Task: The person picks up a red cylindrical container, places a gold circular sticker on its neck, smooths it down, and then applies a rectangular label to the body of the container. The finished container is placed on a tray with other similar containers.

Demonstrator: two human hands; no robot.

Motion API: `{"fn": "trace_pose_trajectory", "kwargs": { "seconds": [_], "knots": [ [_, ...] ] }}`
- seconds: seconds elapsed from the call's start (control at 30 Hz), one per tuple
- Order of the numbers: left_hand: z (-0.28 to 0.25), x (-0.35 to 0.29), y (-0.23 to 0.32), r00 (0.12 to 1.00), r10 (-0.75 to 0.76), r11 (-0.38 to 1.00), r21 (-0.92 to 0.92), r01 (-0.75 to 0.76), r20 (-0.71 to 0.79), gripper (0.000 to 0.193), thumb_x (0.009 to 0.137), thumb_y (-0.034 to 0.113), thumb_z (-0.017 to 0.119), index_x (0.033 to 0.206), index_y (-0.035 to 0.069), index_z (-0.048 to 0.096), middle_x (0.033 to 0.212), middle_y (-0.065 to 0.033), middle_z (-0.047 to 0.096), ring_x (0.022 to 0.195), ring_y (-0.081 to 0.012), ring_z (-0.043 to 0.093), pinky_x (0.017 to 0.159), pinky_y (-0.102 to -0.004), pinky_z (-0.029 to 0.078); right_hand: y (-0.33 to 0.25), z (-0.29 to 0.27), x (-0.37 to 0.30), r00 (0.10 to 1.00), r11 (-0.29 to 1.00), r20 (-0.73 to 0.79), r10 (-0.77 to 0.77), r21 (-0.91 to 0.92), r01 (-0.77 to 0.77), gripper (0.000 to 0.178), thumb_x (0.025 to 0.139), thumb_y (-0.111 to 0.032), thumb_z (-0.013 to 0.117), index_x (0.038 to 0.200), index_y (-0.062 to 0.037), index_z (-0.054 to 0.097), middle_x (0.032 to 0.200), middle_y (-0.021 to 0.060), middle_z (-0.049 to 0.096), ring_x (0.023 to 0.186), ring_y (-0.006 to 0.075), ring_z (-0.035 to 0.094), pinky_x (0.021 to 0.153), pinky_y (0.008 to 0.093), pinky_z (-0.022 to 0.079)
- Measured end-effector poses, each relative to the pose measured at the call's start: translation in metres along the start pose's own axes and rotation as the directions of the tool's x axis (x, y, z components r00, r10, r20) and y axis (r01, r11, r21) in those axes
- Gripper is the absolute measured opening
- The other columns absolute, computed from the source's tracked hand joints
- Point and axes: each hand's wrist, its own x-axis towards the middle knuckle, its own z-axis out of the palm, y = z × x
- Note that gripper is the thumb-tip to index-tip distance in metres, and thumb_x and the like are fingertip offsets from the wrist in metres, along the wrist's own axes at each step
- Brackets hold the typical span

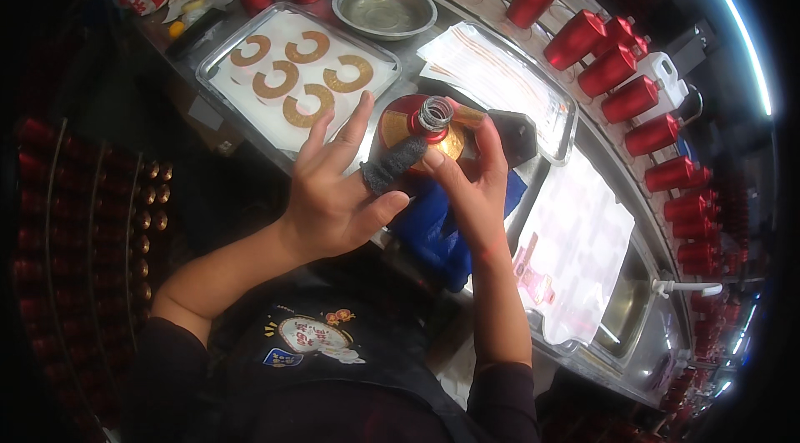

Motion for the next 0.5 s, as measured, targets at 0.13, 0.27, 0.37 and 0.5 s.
{"fn": "trace_pose_trajectory", "kwargs": {
  "seconds": [0.13, 0.27, 0.37, 0.5],
  "knots": [
    [0.001, 0.003, 0.009, 1.0, 0.006, 0.999, 0.044, -0.006, 0.009, 0.037, 0.091, 0.039, 0.067, 0.098, 0.003, 0.075, 0.145, -0.0412, 0.042, 0.129, -0.0477, 0.054, 0.108, -0.0669, 0.031, 0.007, -0.003, 0.001, 1.0, 0.999, 0.003, -0.019, 0.037, 0.019, 0.051, 0.096, -0.015, 0.065, 0.143, -0.0004, 0.05, 0.13, 0.0084, 0.06, 0.11, 0.0147, 0.06, 0.084, 0.0277, 0.054],
    [0.004, 0.009, 0.018, 1.0, -0.011, 0.994, 0.113, 0.008, 0.018, 0.032, 0.089, 0.035, 0.07, 0.103, 0.008, 0.077, 0.148, -0.0394, 0.04, 0.136, -0.0526, 0.044, 0.109, -0.0714, 0.024, 0.012, -0.01, 0.003, 1.0, 0.999, 0.009, -0.007, 0.048, 0.007, 0.045, 0.1, -0.018, 0.058, 0.141, -0.0009, 0.052, 0.108, 0.0013, 0.064, 0.067, 0.0005, 0.046, 0.056, 0.0178, 0.035],
    [0.011, 0.012, 0.028, 0.999, -0.025, 0.962, 0.272, 0.015, 0.035, 0.027, 0.087, 0.033, 0.071, 0.101, 0.01, 0.078, 0.152, -0.0355, 0.038, 0.142, -0.0578, 0.031, 0.109, -0.0754, 0.015, 0.011, -0.014, 0.007, 0.997, 0.997, -0.04, 0.06, 0.047, -0.058, 0.044, 0.1, -0.018, 0.057, 0.14, -0.0014, 0.053, 0.094, -0.0031, 0.063, 0.058, 0.0001, 0.039, 0.052, 0.0172, 0.031],
    [0.022, 0.016, 0.034, 0.999, -0.035, 0.962, 0.271, 0.038, -0.014, 0.017, 0.076, 0.025, 0.076, 0.072, 0.009, 0.074, 0.159, -0.0303, 0.032, 0.145, -0.0612, 0.019, 0.107, -0.0795, 0.003, 0.005, -0.017, 0.017, 0.999, 0.999, 0.018, 0.038, -0.012, -0.038, 0.036, 0.099, -0.019, 0.058, 0.13, -0.0013, 0.063, 0.09, -0.0042, 0.063, 0.058, 0.0006, 0.039, 0.052, 0.0168, 0.031]
  ]
}}
